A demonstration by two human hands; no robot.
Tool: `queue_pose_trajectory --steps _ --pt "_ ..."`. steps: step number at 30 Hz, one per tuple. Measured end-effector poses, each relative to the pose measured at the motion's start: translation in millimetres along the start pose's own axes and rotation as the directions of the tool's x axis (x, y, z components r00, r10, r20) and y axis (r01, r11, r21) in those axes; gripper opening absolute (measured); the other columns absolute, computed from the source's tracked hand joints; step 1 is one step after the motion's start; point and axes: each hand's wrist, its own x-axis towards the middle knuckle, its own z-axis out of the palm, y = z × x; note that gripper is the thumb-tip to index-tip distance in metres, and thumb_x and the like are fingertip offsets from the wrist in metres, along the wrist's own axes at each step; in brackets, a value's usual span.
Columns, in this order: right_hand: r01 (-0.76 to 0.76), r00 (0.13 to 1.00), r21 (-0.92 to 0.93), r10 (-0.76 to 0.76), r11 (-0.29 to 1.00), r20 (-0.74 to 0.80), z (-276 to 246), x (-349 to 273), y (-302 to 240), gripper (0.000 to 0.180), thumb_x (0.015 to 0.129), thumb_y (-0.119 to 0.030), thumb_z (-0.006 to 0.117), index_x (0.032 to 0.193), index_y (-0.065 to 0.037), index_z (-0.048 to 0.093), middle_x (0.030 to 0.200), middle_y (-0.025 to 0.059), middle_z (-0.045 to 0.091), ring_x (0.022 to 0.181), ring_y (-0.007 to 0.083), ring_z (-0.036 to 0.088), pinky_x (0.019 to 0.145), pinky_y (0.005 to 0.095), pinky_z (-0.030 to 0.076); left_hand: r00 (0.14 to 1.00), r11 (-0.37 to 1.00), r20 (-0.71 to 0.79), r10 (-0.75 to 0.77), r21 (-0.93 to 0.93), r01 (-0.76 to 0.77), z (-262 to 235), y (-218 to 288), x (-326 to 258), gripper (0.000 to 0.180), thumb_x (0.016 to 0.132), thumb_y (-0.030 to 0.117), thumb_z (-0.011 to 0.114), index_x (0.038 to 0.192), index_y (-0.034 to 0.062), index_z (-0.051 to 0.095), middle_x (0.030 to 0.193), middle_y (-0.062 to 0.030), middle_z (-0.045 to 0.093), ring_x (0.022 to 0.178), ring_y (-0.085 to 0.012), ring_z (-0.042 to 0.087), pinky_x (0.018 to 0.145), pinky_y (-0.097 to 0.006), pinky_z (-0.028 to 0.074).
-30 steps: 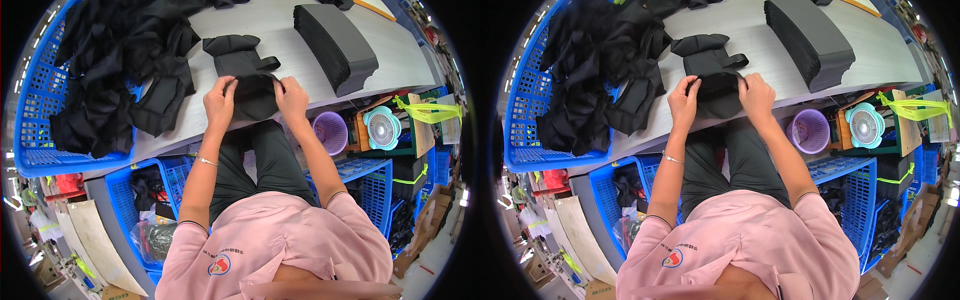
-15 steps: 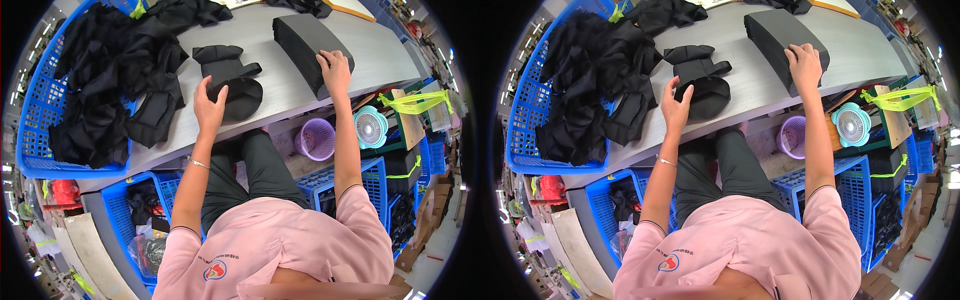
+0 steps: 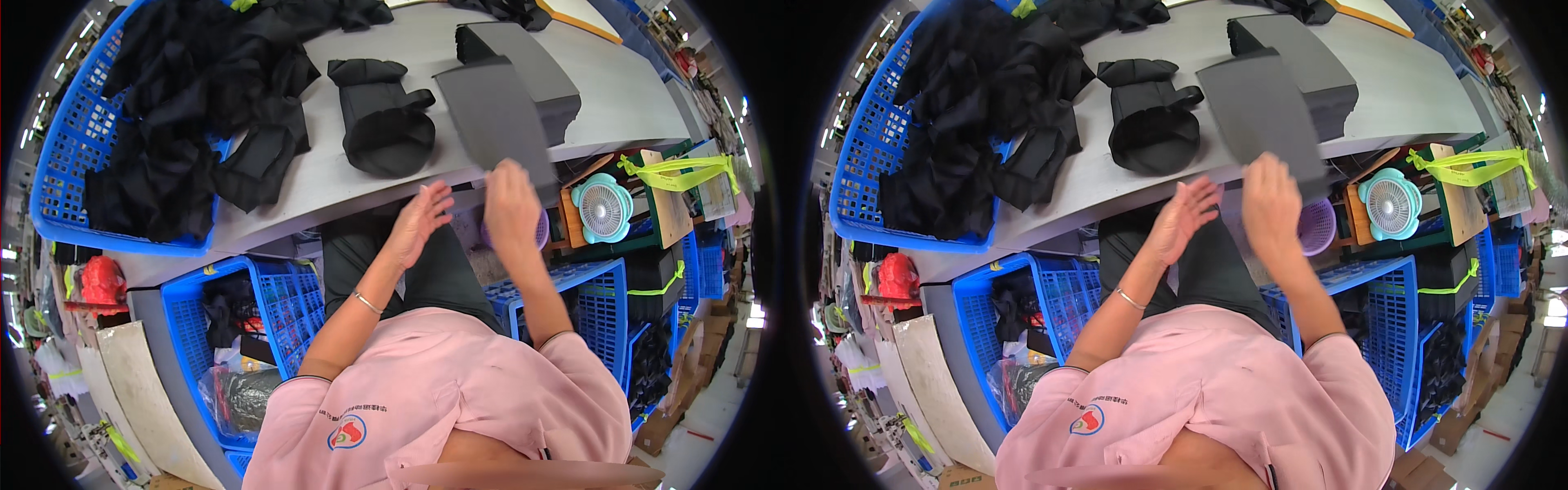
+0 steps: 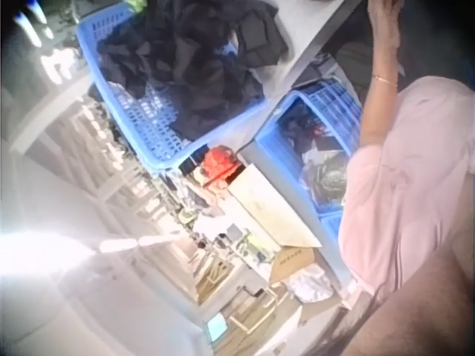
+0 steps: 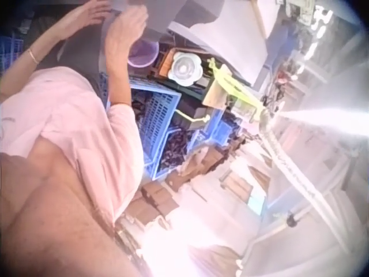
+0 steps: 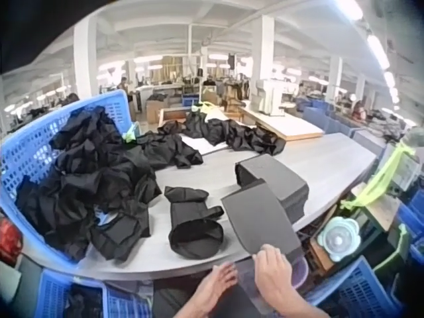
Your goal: The recorder is inspecting and manipulating black fabric garment components at a workstation.
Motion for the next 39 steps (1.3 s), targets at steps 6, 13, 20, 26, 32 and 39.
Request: queue_pose_trajectory --steps 6,13,20,26,32,39 --pt "-0.38 0.86 0.547 0.067 0.746 0.505 -31.2 -84.5 -49.6 0.02 0.097 -0.012 0.054 0.11 0.003 0.053 0.121 0.0207 0.06 0.107 0.0388 0.061 0.083 0.0447 0.052 0.937 0.91 0.141 -0.319 -0.231 0.345 3.5 -55.0 -8.3 0.09 0.085 0.079 0.044 0.145 0.0123 0.043 0.139 -0.0056 0.053 0.129 -0.019 0.049 0.11 -0.038 0.04" --pt "-0.57 0.733 0.705 -0.126 0.422 0.668 -75.2 -99.6 -32.4 0.023 0.102 -0.014 0.048 0.116 0.003 0.055 0.125 0.0178 0.062 0.101 0.0275 0.064 0.089 0.0335 0.049 0.902 0.889 0.366 -0.229 -0.298 0.347 12.3 -47.5 -18.9 0.122 0.061 0.09 0.053 0.148 0.0064 0.037 0.147 -0.0219 0.044 0.134 -0.0344 0.048 0.108 -0.047 0.044" --pt "-0.732 0.64 0.654 -0.137 0.19 0.756 -82.0 -97.8 -14.2 0.025 0.104 -0.019 0.047 0.101 0.002 0.058 0.123 0.0103 0.064 0.091 0.0149 0.057 0.082 0.0269 0.046 0.931 0.902 0.359 0.07 -0.421 0.095 16.5 -17.8 -23.8 0.11 0.069 0.061 0.079 0.151 0.0061 0.03 0.145 -0.0194 0.046 0.133 -0.0381 0.047 0.11 -0.049 0.043" --pt "-0.561 0.817 0.721 0.134 0.405 0.56 -64.5 -92.9 -33.4 0.03 0.089 -0.019 0.071 0.11 -0.001 0.059 0.121 0.0181 0.059 0.097 0.0301 0.064 0.089 0.0351 0.049 0.998 0.934 -0.053 -0.038 -0.357 0.016 9.3 9.3 -34.8 0.045 0.088 0.016 0.074 0.127 0.0052 0.056 0.106 -0.0112 0.068 0.099 -0.0275 0.069 0.088 -0.044 0.058" --pt "-0.631 0.767 0.673 0.183 0.385 0.615 -31.7 -78.4 -55.8 0.056 0.089 -0.024 0.072 0.134 0.002 0.051 0.111 0.0189 0.069 0.098 0.0296 0.069 0.086 0.0343 0.052 0.991 0.997 -0.137 -0.009 -0.076 -0.001 22.2 18.7 -41.2 0.041 0.089 0.019 0.073 0.121 -0.0007 0.058 0.108 -0.0106 0.068 0.097 -0.0228 0.068 0.089 -0.04 0.056" --pt "-0.611 0.79 0.746 0.145 0.265 0.596 -0.8 -61.7 -42.6 0.04 0.094 -0.014 0.064 0.131 0.001 0.057 0.101 0.0159 0.072 0.087 0.0154 0.068 0.08 0.0284 0.052 0.491 0.193 -0.13 0.862 0.978 -0.079 -12.2 52.8 -26.2 0.034 0.097 0.023 0.061 0.125 0.0045 0.064 0.152 -0.0217 0.035 0.136 -0.0345 0.036 0.113 -0.04 0.029"
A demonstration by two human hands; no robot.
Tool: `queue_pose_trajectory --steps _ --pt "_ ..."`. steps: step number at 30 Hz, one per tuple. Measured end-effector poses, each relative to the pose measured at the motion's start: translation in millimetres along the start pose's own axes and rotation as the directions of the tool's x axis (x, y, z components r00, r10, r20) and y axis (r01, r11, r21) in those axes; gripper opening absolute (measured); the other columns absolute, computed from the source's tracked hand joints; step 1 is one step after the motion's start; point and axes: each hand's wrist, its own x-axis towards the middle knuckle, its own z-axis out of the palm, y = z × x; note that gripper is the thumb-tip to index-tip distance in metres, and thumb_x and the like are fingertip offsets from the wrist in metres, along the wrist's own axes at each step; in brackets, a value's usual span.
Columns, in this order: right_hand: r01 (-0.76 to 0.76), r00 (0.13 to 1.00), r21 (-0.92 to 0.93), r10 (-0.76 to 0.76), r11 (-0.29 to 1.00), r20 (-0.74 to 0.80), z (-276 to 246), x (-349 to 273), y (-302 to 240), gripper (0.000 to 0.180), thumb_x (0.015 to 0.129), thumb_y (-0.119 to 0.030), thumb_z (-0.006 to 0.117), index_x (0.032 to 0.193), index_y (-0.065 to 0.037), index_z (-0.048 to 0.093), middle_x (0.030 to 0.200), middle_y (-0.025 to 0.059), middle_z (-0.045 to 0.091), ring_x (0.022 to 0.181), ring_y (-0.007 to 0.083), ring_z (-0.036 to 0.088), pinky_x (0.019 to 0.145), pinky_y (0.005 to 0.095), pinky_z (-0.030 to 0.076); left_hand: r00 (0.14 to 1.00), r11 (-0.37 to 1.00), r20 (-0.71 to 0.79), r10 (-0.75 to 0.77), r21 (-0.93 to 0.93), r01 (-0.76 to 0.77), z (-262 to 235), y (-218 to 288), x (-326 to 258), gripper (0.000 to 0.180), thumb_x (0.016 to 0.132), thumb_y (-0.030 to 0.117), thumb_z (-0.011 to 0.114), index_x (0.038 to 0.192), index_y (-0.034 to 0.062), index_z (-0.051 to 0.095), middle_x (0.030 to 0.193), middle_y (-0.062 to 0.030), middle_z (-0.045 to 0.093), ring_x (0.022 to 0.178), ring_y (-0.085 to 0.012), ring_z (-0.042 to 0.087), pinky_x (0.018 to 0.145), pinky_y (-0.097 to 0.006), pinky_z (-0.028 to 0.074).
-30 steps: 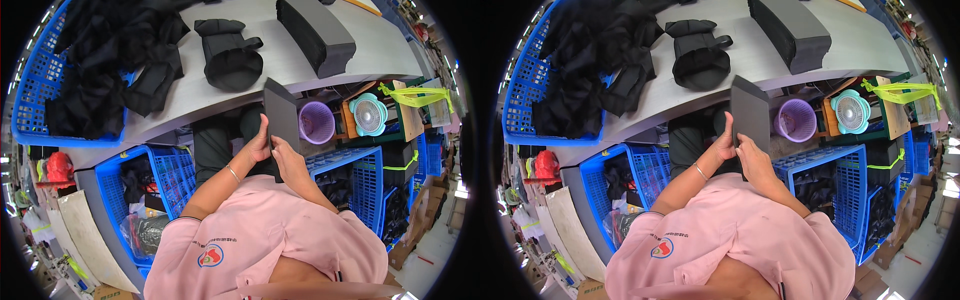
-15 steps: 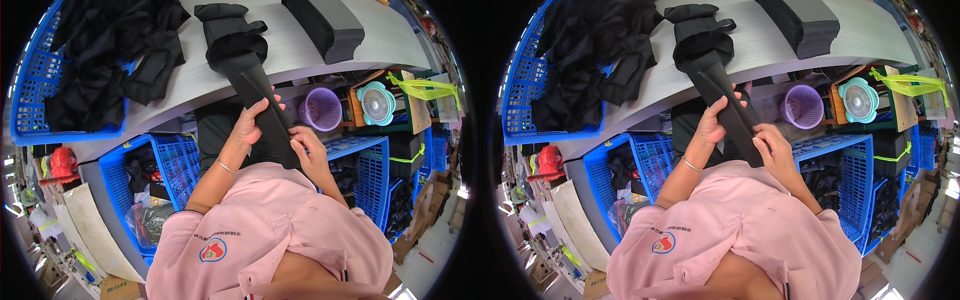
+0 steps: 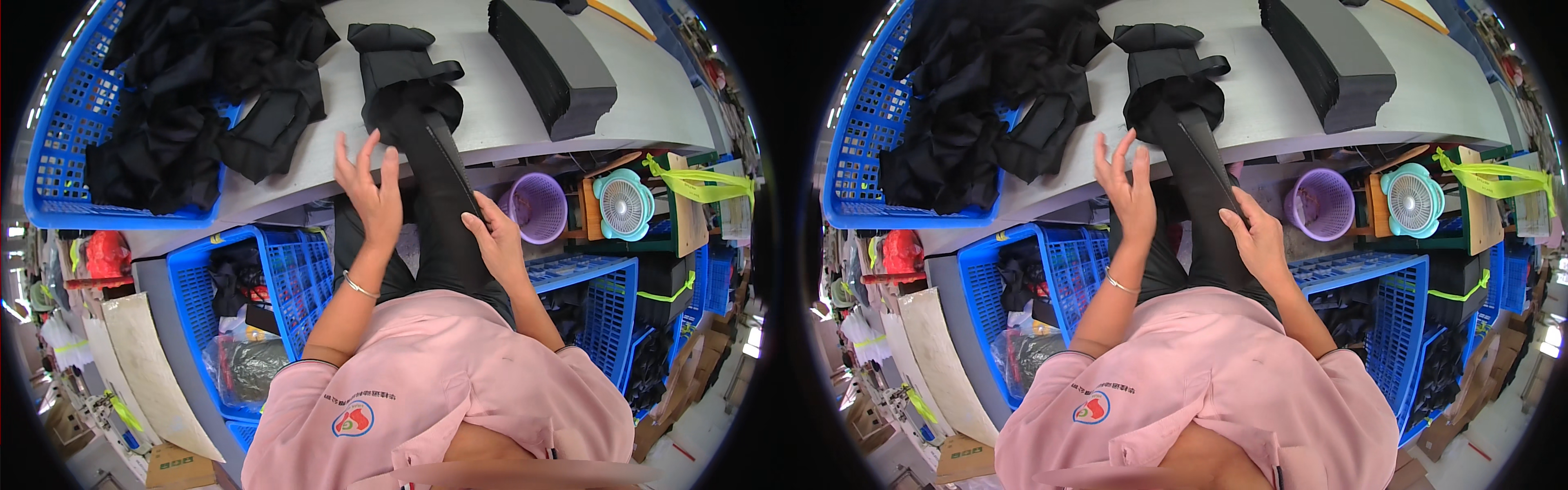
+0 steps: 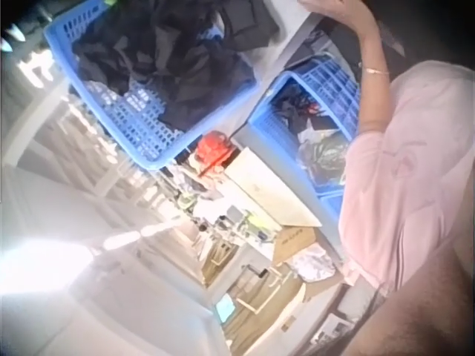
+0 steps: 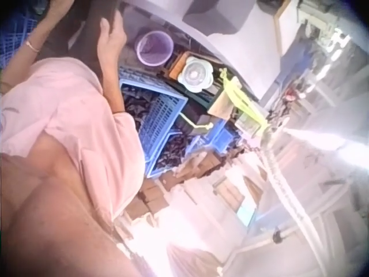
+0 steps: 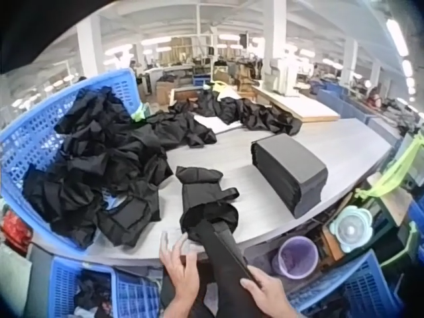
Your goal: The recorder is inspecting and manipulating black fabric garment components at a workstation.
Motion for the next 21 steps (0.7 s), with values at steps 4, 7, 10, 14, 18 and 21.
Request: queue_pose_trajectory --steps 4,7,10,14,18,21 --pt "0.022 0.999 -0.081 -0.02 0.996 0.026 3.1 13.2 -8.2 0.039 0.094 -0.014 0.063 0.131 -0.004 0.057 0.099 0.0187 0.071 0.08 0.024 0.069 0.076 0.0299 0.052 0.977 0.972 0.202 0.069 0.207 -0.112 7.6 -27.0 57.5 0.038 0.081 0.0 0.064 0.118 0.0088 0.07 0.145 -0.0182 0.047 0.122 -0.0369 0.045 0.106 -0.04 0.039" --pt "-0.009 0.999 -0.235 0.019 0.972 0.043 4.0 20.3 -22.6 0.04 0.093 -0.013 0.062 0.132 -0.008 0.056 0.097 0.0214 0.069 0.077 0.0358 0.068 0.072 0.036 0.053 0.958 0.982 0.252 0.136 0.094 -0.164 18.2 -24.4 75.4 0.058 0.072 -0.011 0.055 0.123 0.0121 0.068 0.139 -0.0105 0.055 0.11 -0.0344 0.051 0.099 -0.037 0.044" --pt "0.081 0.996 -0.371 -0.066 0.925 0.054 6.9 32.1 -33.2 0.039 0.092 -0.012 0.061 0.13 -0.006 0.056 0.095 0.0214 0.068 0.079 0.0402 0.066 0.069 0.0433 0.053 0.915 0.95 0.267 0.303 -0.007 -0.313 25.6 -2.3 74.6 0.065 0.067 -0.015 0.049 0.126 0.0084 0.065 0.138 -0.0067 0.057 0.104 -0.0329 0.053 0.097 -0.036 0.046" --pt "0.202 0.974 -0.569 -0.224 0.797 0.033 22.2 67.0 -20.3 0.027 0.088 -0.012 0.062 0.113 -0.002 0.059 0.09 0.0201 0.067 0.078 0.0413 0.066 0.065 0.0495 0.05 0.787 0.882 0.397 0.471 -0.206 -0.424 19.8 37.1 55.2 0.057 0.07 -0.011 0.048 0.121 0.0065 0.068 0.134 -0.0048 0.062 0.099 -0.0291 0.055 0.094 -0.034 0.047" --pt "0.488 0.823 -0.485 -0.568 0.725 -0.021 34.1 101.7 19.5 0.018 0.074 -0.016 0.069 0.085 -0.003 0.062 0.078 0.0107 0.063 0.071 0.029 0.065 0.058 0.0403 0.049 0.675 0.865 0.543 0.5 -0.351 -0.358 -2.4 60.7 20.1 0.048 0.073 -0.01 0.056 0.114 0.0078 0.072 0.132 -0.0051 0.063 0.095 -0.0238 0.057 0.087 -0.031 0.049" --pt "0.397 0.918 -0.199 -0.388 0.896 0.087 29.5 110.7 41.5 0.024 0.084 -0.01 0.065 0.107 -0.004 0.063 0.104 0.0124 0.067 0.098 0.0277 0.066 0.079 0.0389 0.053 0.856 0.892 0.406 0.319 -0.433 -0.127 -20.8 60.8 -3.1 0.045 0.073 -0.009 0.06 0.115 0.0052 0.071 0.134 -0.0096 0.06 0.101 -0.0249 0.057 0.092 -0.036 0.047"
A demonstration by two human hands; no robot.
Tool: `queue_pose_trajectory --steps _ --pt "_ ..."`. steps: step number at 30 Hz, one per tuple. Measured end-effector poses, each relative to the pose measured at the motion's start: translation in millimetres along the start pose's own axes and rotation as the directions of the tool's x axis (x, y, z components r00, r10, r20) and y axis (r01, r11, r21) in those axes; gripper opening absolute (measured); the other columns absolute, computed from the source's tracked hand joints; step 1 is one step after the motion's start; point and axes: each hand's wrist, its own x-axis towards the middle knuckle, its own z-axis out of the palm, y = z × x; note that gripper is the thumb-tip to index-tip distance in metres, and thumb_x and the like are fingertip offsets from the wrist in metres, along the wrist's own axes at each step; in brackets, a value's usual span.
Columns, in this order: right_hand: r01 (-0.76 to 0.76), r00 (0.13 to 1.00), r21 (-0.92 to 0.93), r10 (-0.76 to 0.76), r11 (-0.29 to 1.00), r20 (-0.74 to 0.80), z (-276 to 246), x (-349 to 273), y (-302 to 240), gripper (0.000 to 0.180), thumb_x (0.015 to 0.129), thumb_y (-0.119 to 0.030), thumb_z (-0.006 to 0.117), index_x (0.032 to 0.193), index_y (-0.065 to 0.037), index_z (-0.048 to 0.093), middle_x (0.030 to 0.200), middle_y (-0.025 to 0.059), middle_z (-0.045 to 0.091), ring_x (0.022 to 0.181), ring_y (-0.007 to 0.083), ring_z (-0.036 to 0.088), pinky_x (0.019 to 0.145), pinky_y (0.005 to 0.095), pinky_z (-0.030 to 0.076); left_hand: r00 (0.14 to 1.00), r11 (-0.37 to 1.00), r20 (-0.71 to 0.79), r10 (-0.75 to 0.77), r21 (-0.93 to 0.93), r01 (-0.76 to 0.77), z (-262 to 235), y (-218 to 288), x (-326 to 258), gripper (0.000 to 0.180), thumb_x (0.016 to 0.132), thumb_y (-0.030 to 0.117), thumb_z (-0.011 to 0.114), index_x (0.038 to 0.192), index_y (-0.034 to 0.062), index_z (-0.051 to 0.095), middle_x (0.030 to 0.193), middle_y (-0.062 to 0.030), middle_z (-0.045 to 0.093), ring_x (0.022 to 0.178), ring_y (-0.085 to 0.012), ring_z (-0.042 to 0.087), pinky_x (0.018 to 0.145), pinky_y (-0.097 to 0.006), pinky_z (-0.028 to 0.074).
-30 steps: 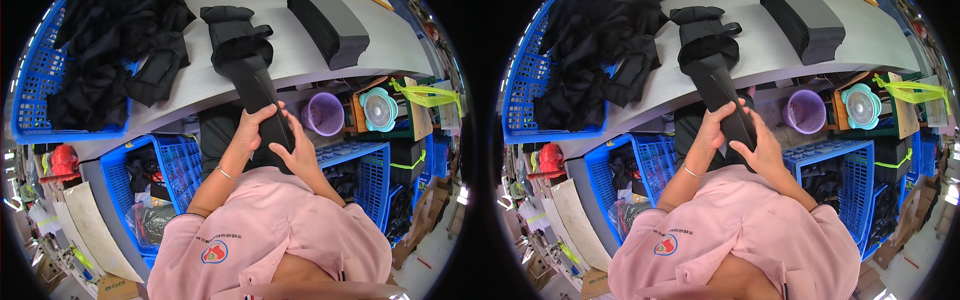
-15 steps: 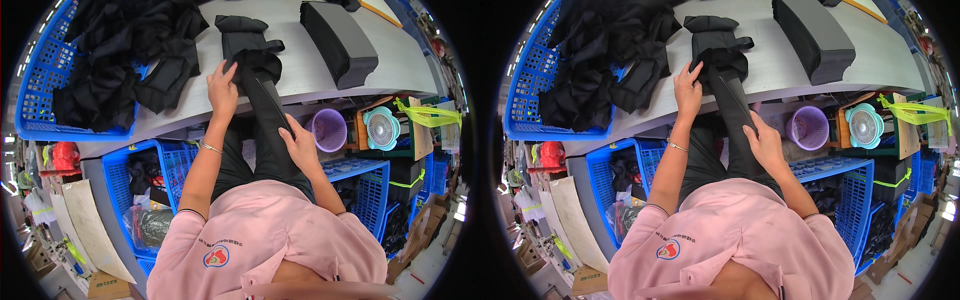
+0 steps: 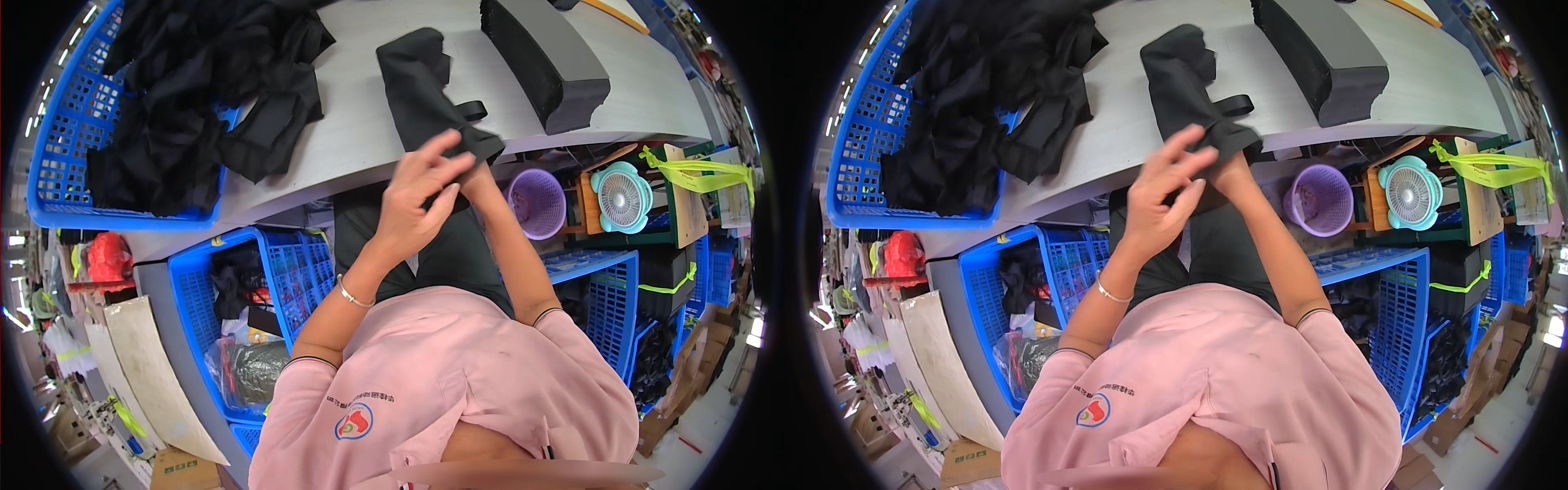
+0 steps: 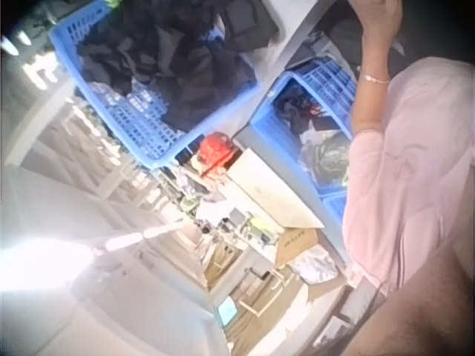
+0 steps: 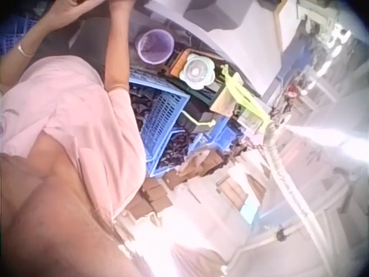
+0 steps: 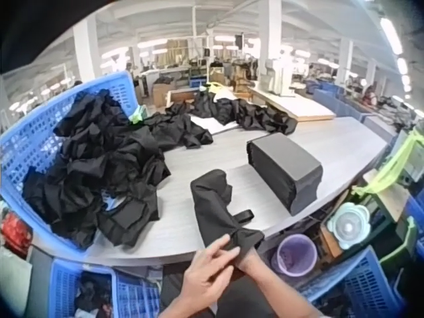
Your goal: The recorder is inspecting and manipulating black fabric garment components at a workstation.
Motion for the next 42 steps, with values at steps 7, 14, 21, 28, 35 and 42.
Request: queue_pose_trajectory --steps 7,14,21,28,35,42 --pt "-0.231 0.825 0.904 0.565 0.36 -0.013 3.0 -1.1 -30.1 0.052 0.102 -0.033 0.051 0.144 -0.003 0.042 0.142 0.0107 0.05 0.129 0.0237 0.048 0.108 0.0377 0.042 0.976 0.955 -0.212 -0.05 0.277 0.109 -1.4 -2.6 -35.0 0.082 0.069 -0.002 0.068 0.147 0.0078 0.041 0.156 -0.0141 0.031 0.134 -0.0294 0.039 0.101 -0.039 0.042" --pt "-0.246 0.721 0.943 0.693 0.226 0.022 -5.8 1.8 -68.6 0.053 0.098 -0.037 0.058 0.137 -0.002 0.049 0.131 0.0117 0.058 0.116 0.0242 0.058 0.098 0.0398 0.051 0.917 0.941 -0.396 -0.039 0.294 0.167 17.3 -4.1 -20.3 0.071 0.072 -0.002 0.071 0.14 0.0102 0.052 0.142 -0.0094 0.047 0.106 -0.0202 0.052 0.078 -0.028 0.047" --pt "-0.266 0.771 0.929 0.635 0.257 0.046 -13.0 -4.1 -80.3 0.041 0.094 -0.026 0.064 0.126 0.0 0.057 0.111 0.0138 0.066 0.095 0.0246 0.067 0.08 0.0394 0.06 0.907 0.993 -0.42 0.011 0.109 0.038 19.6 3.3 -17.2 0.064 0.071 -0.022 0.052 0.125 0.0095 0.066 0.122 -0.0079 0.057 0.095 -0.0162 0.06 0.062 -0.024 0.047" --pt "-0.182 0.803 0.98 0.588 0.078 0.102 -2.2 -3.8 -64.9 0.037 0.096 -0.026 0.058 0.122 0.002 0.057 0.108 0.0145 0.066 0.092 0.0247 0.068 0.078 0.0383 0.061 0.917 0.995 -0.399 -0.029 0.075 0.064 21.1 7.4 -24.6 0.063 0.071 -0.02 0.056 0.127 0.0085 0.066 0.119 -0.0043 0.058 0.082 -0.0073 0.054 0.064 -0.02 0.046" --pt "-0.226 0.797 0.969 0.591 0.101 0.124 6.3 -3.6 -62.2 0.036 0.097 -0.027 0.056 0.119 0.001 0.058 0.106 0.0137 0.066 0.091 0.0245 0.067 0.076 0.0377 0.06 0.928 0.995 -0.365 -0.079 0.03 0.096 25.4 -1.2 -32.9 0.075 0.069 -0.019 0.054 0.138 0.0096 0.058 0.126 -0.006 0.051 0.08 -0.0069 0.051 0.066 -0.02 0.047" --pt "-0.262 0.753 0.95 0.652 0.17 0.09 8.5 -5.1 -62.3 0.041 0.1 -0.031 0.051 0.128 -0.001 0.054 0.116 0.0123 0.063 0.101 0.0242 0.064 0.085 0.0382 0.057 0.951 0.998 -0.305 -0.048 0.024 0.058 16.7 1.6 -40.0 0.072 0.074 -0.012 0.056 0.144 0.0054 0.05 0.131 -0.0094 0.05 0.084 -0.0104 0.052 0.068 -0.023 0.049"
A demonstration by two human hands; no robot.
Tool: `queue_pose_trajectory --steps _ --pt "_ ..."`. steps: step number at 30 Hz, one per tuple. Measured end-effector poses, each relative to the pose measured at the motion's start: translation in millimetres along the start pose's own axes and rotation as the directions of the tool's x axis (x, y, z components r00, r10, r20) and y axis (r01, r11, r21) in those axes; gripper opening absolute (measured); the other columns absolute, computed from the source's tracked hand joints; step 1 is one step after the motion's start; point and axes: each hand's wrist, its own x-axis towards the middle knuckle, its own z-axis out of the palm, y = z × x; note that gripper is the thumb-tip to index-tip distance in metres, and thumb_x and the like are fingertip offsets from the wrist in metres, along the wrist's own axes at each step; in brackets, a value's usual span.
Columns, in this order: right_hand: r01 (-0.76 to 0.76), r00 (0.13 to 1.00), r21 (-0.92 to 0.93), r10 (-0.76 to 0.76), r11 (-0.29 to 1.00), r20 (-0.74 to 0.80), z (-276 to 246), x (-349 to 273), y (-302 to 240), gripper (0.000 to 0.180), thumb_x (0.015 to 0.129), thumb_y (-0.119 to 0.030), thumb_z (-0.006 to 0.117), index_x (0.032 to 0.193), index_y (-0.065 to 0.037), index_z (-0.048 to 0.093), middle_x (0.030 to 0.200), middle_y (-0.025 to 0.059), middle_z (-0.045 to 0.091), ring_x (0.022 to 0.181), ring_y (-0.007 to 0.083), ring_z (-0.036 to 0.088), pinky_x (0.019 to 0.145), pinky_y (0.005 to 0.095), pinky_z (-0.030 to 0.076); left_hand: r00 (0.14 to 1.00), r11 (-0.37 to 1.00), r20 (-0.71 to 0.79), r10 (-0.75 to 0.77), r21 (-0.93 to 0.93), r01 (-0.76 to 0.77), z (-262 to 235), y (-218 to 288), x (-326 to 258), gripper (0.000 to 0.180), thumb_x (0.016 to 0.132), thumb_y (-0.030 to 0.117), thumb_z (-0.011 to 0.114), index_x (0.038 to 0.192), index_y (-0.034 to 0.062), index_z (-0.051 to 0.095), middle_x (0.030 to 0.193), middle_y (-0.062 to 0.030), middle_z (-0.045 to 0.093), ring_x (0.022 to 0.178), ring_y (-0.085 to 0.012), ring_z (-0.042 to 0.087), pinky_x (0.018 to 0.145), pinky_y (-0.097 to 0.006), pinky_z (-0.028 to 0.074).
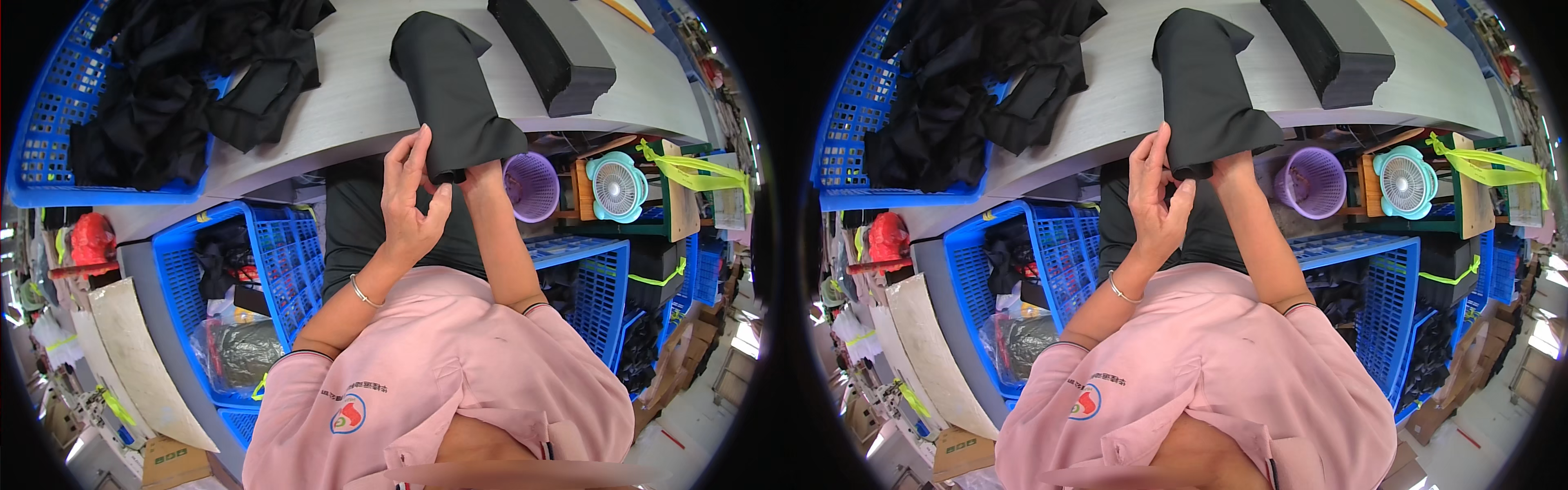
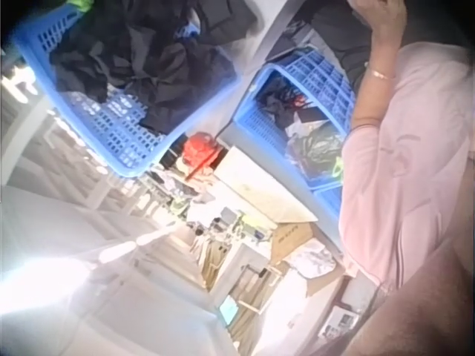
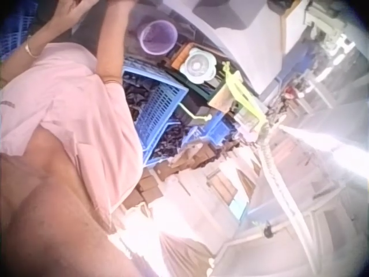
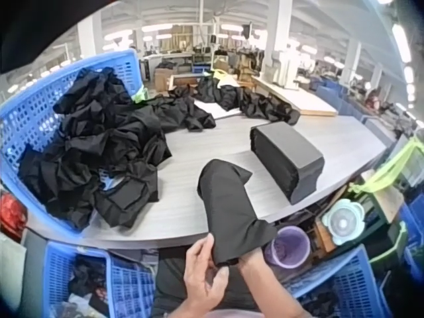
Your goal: The recorder is inspecting and manipulating black fabric garment components at a workstation.
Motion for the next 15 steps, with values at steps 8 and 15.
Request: queue_pose_trajectory --steps 8,15 --pt "0.24 0.971 0.052 -0.239 0.969 -0.034 -8.5 29.6 21.6 0.042 0.101 -0.028 0.051 0.134 -0.002 0.052 0.136 0.0124 0.055 0.125 0.0263 0.053 0.109 0.0384 0.041 0.992 0.98 -0.096 -0.078 0.173 0.093 -12.4 -37.5 -2.6 0.044 0.09 -0.005 0.052 0.133 0.0014 0.06 0.099 -0.006 0.067 0.074 -0.008 0.055 0.066 -0.023 0.05" --pt "0.182 0.913 -0.626 0.107 0.758 0.394 -15.2 10.5 -7.9 0.023 0.091 -0.011 0.061 0.108 0.004 0.065 0.1 0.0154 0.07 0.093 0.029 0.067 0.086 0.0378 0.052 0.798 0.786 -0.146 -0.584 -0.346 0.512 -17.7 -82.7 -19.3 0.035 0.096 0.0 0.049 0.126 0.0 0.064 0.092 -0.0028 0.069 0.07 -0.007 0.059 0.063 -0.023 0.052"
